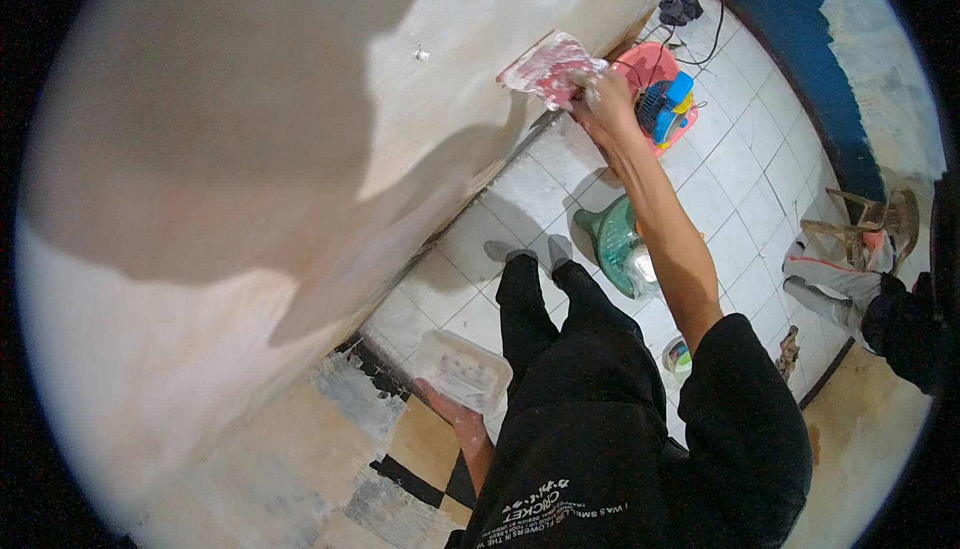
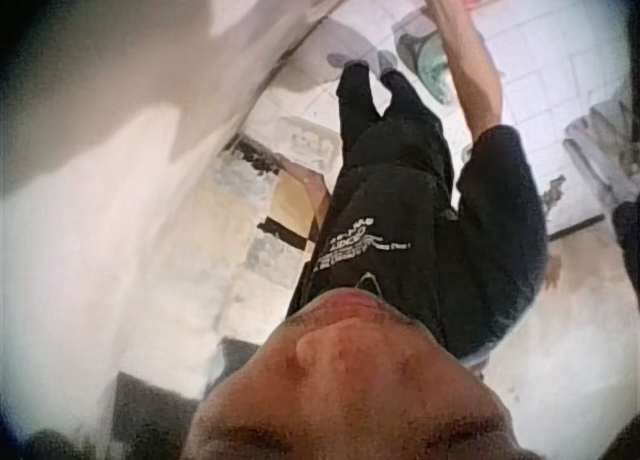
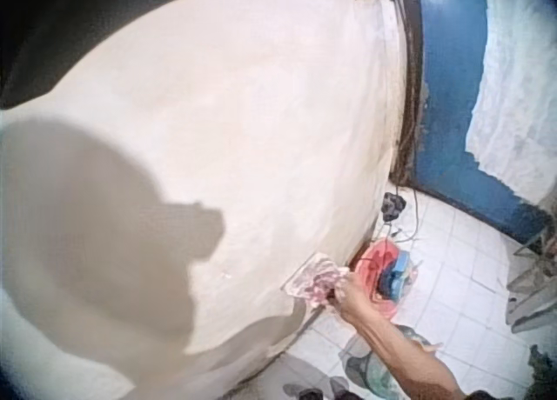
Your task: The person applies plaster to a wall using a putty knife and then scrapes the excess plaster back into a container.
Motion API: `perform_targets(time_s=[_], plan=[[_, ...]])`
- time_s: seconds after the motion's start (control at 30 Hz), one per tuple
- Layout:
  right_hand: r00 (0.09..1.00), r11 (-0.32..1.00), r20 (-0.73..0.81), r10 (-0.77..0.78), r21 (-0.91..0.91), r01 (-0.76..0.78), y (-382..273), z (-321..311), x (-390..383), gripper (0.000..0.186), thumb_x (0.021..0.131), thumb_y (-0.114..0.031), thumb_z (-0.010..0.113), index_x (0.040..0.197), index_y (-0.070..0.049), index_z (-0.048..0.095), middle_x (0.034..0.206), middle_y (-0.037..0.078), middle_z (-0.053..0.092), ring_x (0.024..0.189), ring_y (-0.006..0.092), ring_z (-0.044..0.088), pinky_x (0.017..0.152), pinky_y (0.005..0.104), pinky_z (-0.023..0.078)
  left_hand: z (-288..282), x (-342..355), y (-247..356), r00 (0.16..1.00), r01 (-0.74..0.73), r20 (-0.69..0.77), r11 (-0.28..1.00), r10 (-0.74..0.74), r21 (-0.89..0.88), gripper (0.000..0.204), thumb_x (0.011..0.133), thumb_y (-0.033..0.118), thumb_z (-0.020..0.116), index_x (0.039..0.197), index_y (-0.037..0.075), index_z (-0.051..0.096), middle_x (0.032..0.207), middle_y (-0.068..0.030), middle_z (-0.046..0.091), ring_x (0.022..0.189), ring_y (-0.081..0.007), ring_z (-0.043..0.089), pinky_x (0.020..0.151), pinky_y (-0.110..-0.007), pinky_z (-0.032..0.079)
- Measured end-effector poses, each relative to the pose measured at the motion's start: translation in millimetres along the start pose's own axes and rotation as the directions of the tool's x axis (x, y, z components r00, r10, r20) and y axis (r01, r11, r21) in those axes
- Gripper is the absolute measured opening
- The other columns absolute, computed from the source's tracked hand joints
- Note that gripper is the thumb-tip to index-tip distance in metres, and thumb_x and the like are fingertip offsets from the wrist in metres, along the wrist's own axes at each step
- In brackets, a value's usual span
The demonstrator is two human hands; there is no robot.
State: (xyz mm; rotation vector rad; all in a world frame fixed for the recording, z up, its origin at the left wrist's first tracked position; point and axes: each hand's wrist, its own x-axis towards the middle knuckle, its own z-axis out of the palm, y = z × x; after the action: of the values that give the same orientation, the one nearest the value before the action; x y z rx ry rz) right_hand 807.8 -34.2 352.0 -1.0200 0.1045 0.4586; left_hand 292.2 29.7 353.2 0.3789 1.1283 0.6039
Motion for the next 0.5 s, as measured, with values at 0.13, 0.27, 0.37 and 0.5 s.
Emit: perform_targets(time_s=[0.13,0.27,0.37,0.5], plan=[[0.985,0.980,-0.173,-0.025,-0.198,-0.010,11.3,-25.7,-0.8,0.011,0.078,0.003,0.051,0.082,0.007,0.061,0.072,0.012,0.061,0.060,0.0212,0.061,0.049,0.0351,0.052,22.7,5.5,-0.1,0.999,-0.044,-0.015,0.995,0.045,0.095,0.077,0.088,0.064,0.037,0.142,0.009,0.028,0.142,-0.0162,0.036,0.124,-0.0372,0.041,0.101,-0.054,0.038],[0.979,0.909,-0.188,0.084,-0.387,-0.152,99.0,-40.5,43.7,0.012,0.077,0.004,0.048,0.078,0.008,0.059,0.071,0.012,0.060,0.061,0.0217,0.062,0.044,0.0373,0.050,19.7,10.7,5.2,1.000,-0.012,-0.007,0.996,0.012,0.094,0.081,0.086,0.065,0.040,0.142,0.008,0.028,0.142,-0.0167,0.036,0.125,-0.0379,0.041,0.101,-0.055,0.036],[0.973,0.937,-0.211,0.098,-0.310,-0.161,123.2,-17.7,57.7,0.010,0.078,0.004,0.048,0.078,0.007,0.058,0.074,0.012,0.060,0.062,0.0220,0.062,0.044,0.0378,0.049,4.9,23.9,7.9,0.992,0.036,0.118,0.997,-0.045,0.075,0.084,0.085,0.067,0.041,0.143,0.009,0.027,0.143,-0.0163,0.035,0.125,-0.0384,0.041,0.100,-0.056,0.037],[0.992,0.995,-0.107,0.066,-0.071,-0.073,53.5,19.3,11.0,0.007,0.080,0.003,0.052,0.080,0.006,0.058,0.078,0.011,0.061,0.064,0.0207,0.062,0.050,0.0363,0.051,8.0,25.3,10.4,0.991,-0.003,0.135,0.997,-0.008,0.079,0.085,0.084,0.068,0.041,0.143,0.009,0.026,0.143,-0.0163,0.034,0.125,-0.0386,0.040,0.100,-0.057,0.036]])
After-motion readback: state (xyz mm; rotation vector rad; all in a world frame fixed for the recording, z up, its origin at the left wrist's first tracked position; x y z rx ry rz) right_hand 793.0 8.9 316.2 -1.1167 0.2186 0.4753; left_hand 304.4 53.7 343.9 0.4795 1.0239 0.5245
